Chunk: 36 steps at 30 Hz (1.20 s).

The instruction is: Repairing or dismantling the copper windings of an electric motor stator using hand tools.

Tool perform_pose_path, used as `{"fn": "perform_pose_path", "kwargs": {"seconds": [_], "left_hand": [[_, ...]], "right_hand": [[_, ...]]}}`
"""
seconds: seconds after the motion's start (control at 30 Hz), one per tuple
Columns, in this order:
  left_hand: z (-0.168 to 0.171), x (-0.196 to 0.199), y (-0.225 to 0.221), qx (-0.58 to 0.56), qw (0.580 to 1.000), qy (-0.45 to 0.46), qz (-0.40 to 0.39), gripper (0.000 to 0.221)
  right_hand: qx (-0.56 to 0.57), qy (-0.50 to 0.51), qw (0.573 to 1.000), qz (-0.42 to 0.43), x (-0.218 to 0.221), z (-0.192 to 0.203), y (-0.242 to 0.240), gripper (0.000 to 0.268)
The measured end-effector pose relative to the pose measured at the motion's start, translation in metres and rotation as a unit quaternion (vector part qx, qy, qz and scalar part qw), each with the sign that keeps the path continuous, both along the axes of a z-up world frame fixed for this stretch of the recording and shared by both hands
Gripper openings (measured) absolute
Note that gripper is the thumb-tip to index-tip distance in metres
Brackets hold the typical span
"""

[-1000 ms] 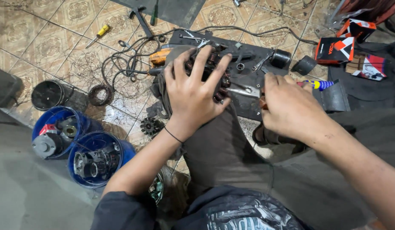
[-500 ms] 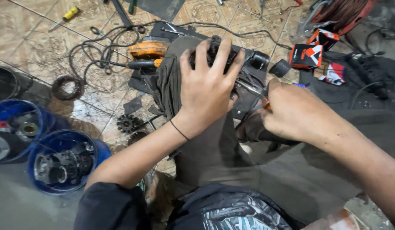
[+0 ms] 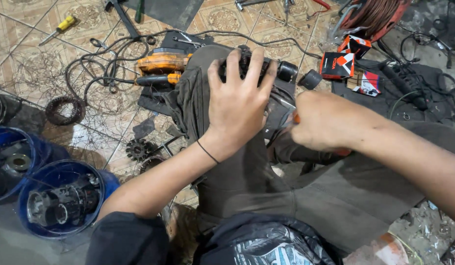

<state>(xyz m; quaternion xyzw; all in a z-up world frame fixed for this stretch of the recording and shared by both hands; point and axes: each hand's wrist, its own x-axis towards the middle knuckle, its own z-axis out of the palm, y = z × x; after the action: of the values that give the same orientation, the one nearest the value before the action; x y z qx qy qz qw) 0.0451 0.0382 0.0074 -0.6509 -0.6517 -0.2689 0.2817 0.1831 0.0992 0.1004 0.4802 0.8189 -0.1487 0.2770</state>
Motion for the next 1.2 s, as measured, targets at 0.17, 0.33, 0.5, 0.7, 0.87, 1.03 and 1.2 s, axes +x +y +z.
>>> {"fn": "perform_pose_path", "kwargs": {"seconds": [0.17,0.33,0.5,0.7,0.87,1.03,1.2], "left_hand": [[-0.003,0.002,0.001,-0.012,1.0,0.015,0.019,0.05],[-0.002,0.001,0.0,-0.018,0.999,0.021,0.035,0.057],[0.002,-0.002,-0.002,-0.025,0.998,0.034,0.039,0.076],[0.006,-0.002,-0.008,-0.059,0.996,0.037,0.052,0.089],[0.006,-0.007,-0.011,-0.065,0.997,0.03,0.036,0.096],[0.01,-0.011,-0.014,-0.073,0.997,0.024,0.008,0.098],[0.004,-0.014,-0.011,-0.065,0.998,0.02,-0.014,0.094]], "right_hand": [[0.061,0.066,0.995,0.036,0.008,-0.027,-0.001,0.025],[0.198,0.183,0.959,0.085,0.026,-0.072,-0.005,0.026],[0.23,0.278,0.932,0.034,0.027,-0.09,-0.01,0.018],[0.245,0.363,0.897,0.061,0.035,-0.115,-0.001,0.02],[0.269,0.313,0.895,0.169,0.045,-0.114,0.027,0.023],[0.247,0.242,0.899,0.268,0.051,-0.098,0.06,0.029],[0.233,0.166,0.925,0.248,0.054,-0.07,0.032,0.037]]}}
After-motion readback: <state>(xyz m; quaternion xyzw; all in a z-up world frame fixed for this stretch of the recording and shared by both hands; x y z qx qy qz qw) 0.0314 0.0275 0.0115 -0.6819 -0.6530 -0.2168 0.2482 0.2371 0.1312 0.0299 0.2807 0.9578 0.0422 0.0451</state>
